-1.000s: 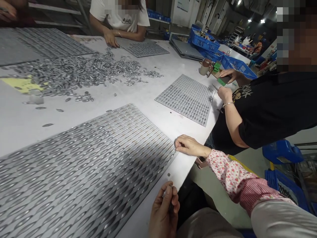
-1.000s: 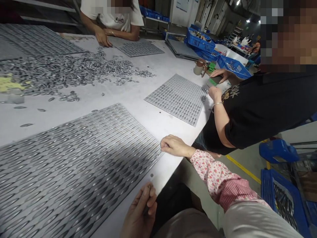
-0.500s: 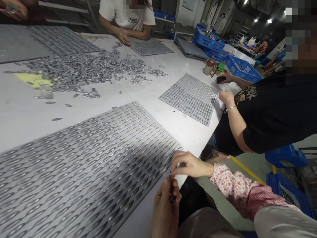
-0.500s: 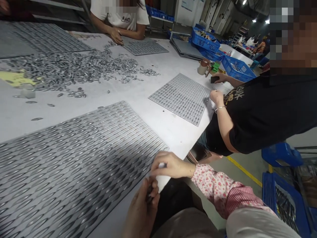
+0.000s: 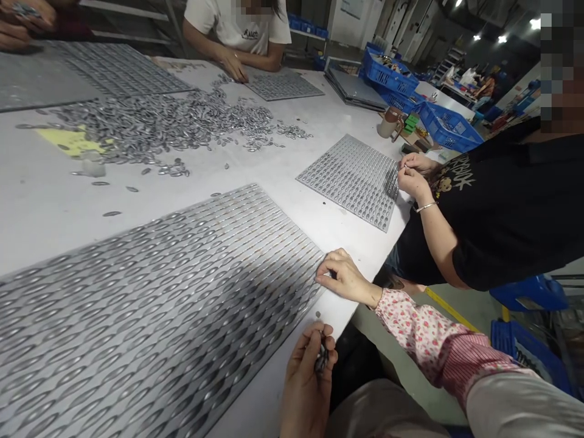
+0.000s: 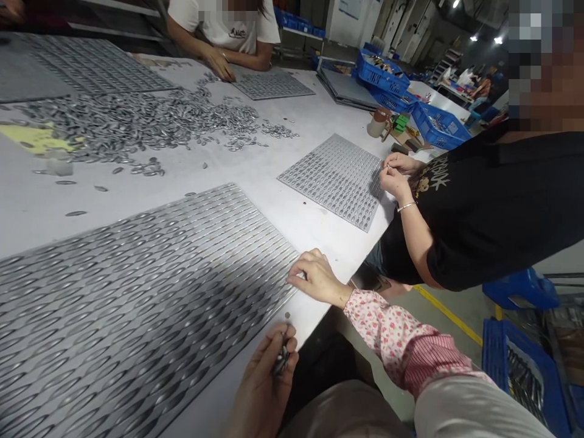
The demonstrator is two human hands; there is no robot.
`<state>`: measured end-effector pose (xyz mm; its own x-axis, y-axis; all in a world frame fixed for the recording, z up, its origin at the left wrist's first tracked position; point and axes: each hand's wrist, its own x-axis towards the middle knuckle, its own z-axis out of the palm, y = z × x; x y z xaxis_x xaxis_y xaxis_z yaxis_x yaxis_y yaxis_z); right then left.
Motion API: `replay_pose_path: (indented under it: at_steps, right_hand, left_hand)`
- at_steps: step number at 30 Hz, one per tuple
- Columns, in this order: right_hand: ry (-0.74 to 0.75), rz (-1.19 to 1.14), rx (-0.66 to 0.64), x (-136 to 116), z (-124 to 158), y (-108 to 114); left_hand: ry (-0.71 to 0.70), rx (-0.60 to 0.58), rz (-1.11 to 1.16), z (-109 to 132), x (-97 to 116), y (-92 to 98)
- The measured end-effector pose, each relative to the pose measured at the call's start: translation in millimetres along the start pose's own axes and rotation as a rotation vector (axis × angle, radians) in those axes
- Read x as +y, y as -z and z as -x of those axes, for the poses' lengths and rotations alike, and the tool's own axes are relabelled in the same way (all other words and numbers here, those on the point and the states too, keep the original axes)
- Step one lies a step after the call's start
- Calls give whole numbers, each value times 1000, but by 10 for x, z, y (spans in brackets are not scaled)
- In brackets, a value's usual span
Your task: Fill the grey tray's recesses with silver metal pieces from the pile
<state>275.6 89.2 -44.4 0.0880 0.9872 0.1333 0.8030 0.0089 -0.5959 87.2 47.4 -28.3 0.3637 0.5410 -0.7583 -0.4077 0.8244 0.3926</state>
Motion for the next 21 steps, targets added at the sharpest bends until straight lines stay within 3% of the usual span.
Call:
replay_pose_path:
  at_steps: [7, 13, 15, 17, 21]
  right_hand:
    - [27, -114, 64, -77, 31, 90]
    - [254, -513, -318, -365, 179, 204]
    - [197, -558, -310, -390, 210, 177]
    - [44, -640, -259, -333, 206, 149]
    - [-235, -678, -35, -39, 92, 176]
  left_hand:
    - [27, -4, 74, 41, 44, -44]
    - [-12, -28, 100, -10, 22, -73]
    - [10, -6, 75, -16, 23, -82]
    - [30, 36, 62, 0, 44, -96]
    - [78, 41, 64, 53, 99, -114]
